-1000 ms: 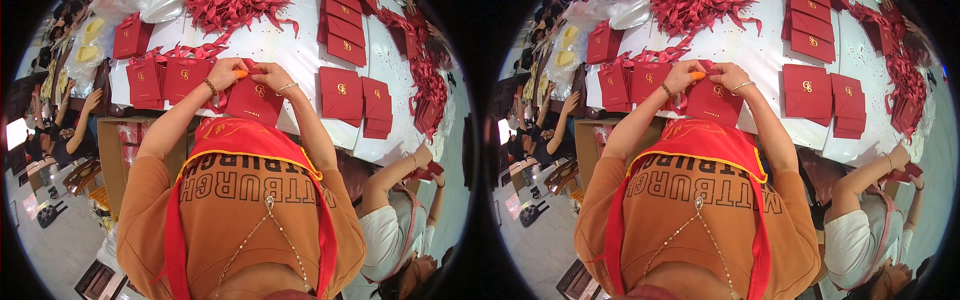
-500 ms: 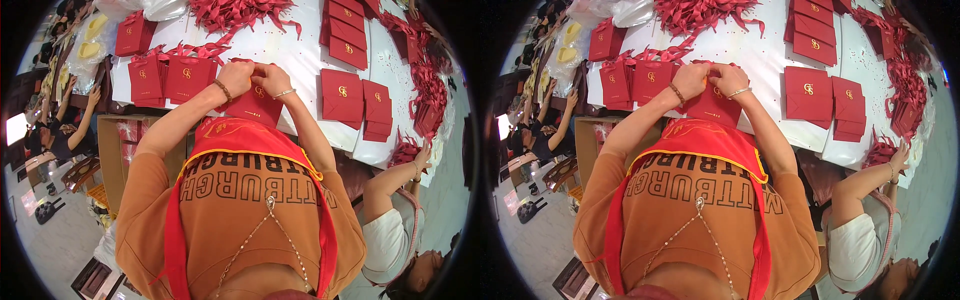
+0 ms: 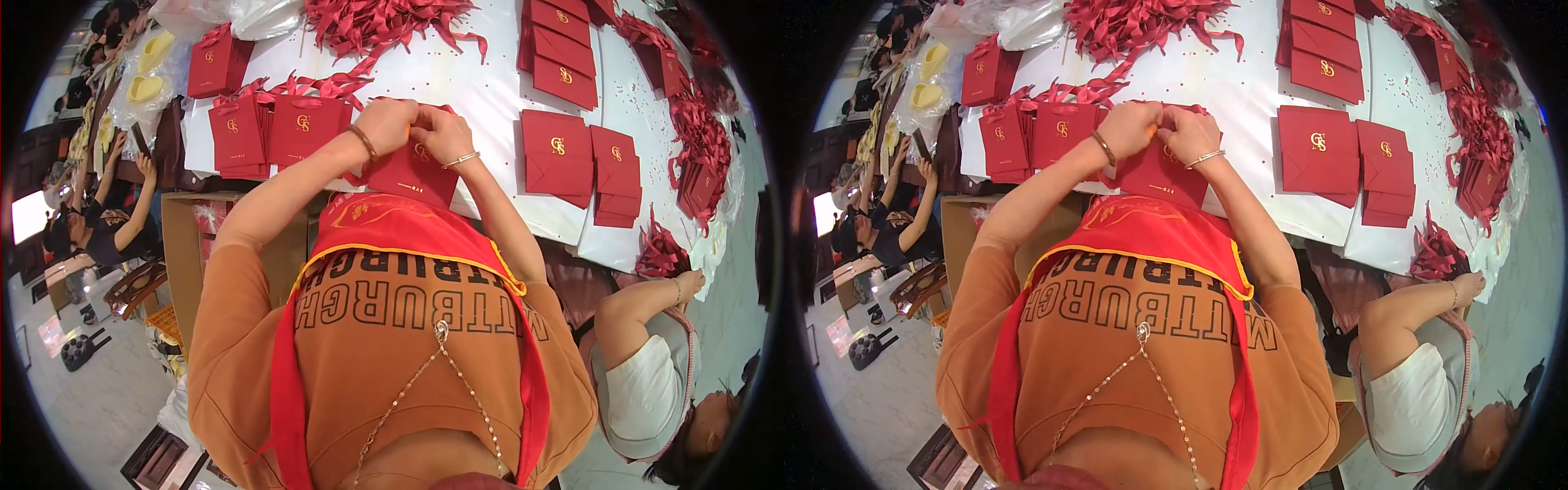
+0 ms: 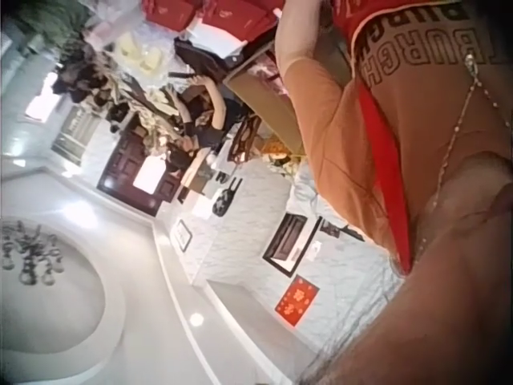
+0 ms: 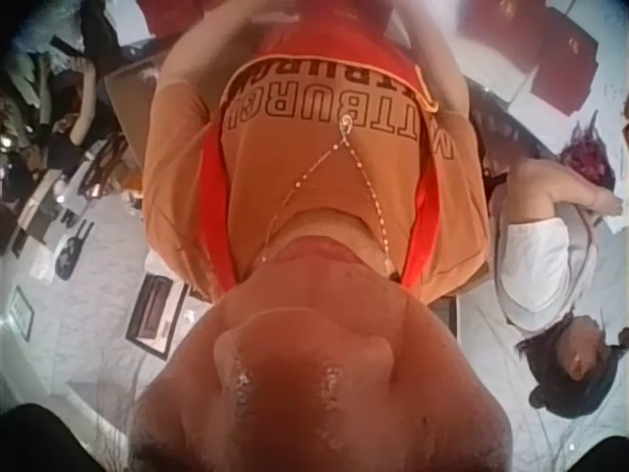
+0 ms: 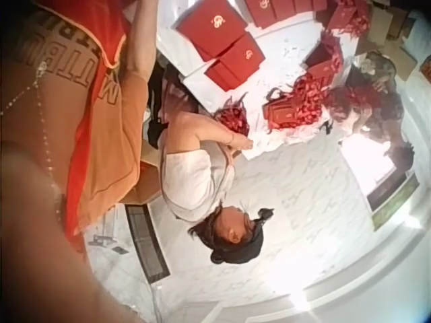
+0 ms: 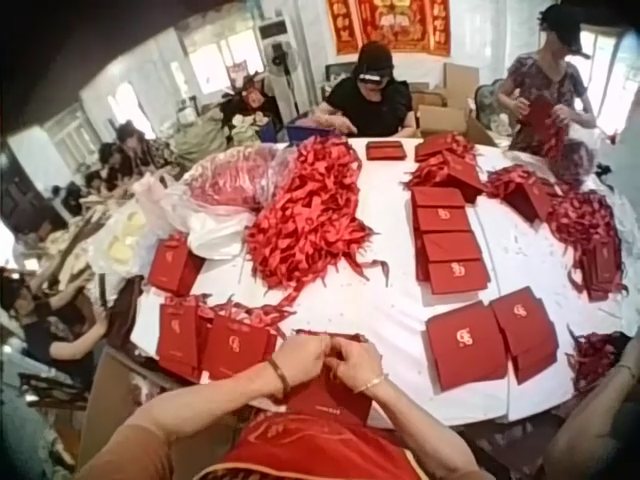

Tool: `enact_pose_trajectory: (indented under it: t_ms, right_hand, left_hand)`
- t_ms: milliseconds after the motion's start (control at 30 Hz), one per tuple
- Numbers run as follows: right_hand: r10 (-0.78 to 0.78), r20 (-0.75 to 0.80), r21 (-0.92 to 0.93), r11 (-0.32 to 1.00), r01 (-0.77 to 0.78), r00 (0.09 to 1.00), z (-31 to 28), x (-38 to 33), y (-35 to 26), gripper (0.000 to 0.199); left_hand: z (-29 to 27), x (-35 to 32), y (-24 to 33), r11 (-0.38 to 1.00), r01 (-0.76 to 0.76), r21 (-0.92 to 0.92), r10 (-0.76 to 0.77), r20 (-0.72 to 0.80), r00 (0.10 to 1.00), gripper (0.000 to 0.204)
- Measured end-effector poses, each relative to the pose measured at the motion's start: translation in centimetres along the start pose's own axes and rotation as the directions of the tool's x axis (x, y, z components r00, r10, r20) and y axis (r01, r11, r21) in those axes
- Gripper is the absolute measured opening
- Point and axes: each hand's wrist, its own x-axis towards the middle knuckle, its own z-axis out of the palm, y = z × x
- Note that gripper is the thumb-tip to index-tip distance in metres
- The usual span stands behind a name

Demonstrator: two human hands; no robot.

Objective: Tying red decorative ribbons onto red gift folders or cards in an assembly line.

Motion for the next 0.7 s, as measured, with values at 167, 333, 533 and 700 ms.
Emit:
enact_pose_trajectory:
  t_ms: [167, 333, 533, 700]
  right_hand:
    - [-0.178, -0.056, 0.097, 0.978, 0.183, 0.982, -0.2, 0.0, 0.2, 0.028]
    - [-0.182, -0.043, -0.026, 0.983, 0.181, 0.982, -0.4, -0.7, -0.8, 0.024]
    - [-0.236, -0.080, 0.008, 0.971, 0.237, 0.968, -0.7, -1.2, -1.4, 0.017]
    - [-0.328, -0.141, -0.139, 0.941, 0.309, 0.934, -0.3, -1.5, -1.7, 0.017]
  left_hand:
    - [-1.6, 0.4, -2.9, 0.874, 0.290, -0.389, -0.172, 0.310, 0.935, 0.021]
    - [-4.9, 3.0, -2.5, 0.878, 0.374, -0.299, -0.136, 0.593, 0.793, 0.023]
    - [-3.7, 4.5, -5.5, 0.806, 0.422, -0.414, 0.005, 0.718, 0.696, 0.022]
    - [-3.5, 5.5, -4.7, 0.905, 0.309, -0.293, 0.061, 0.807, 0.587, 0.022]
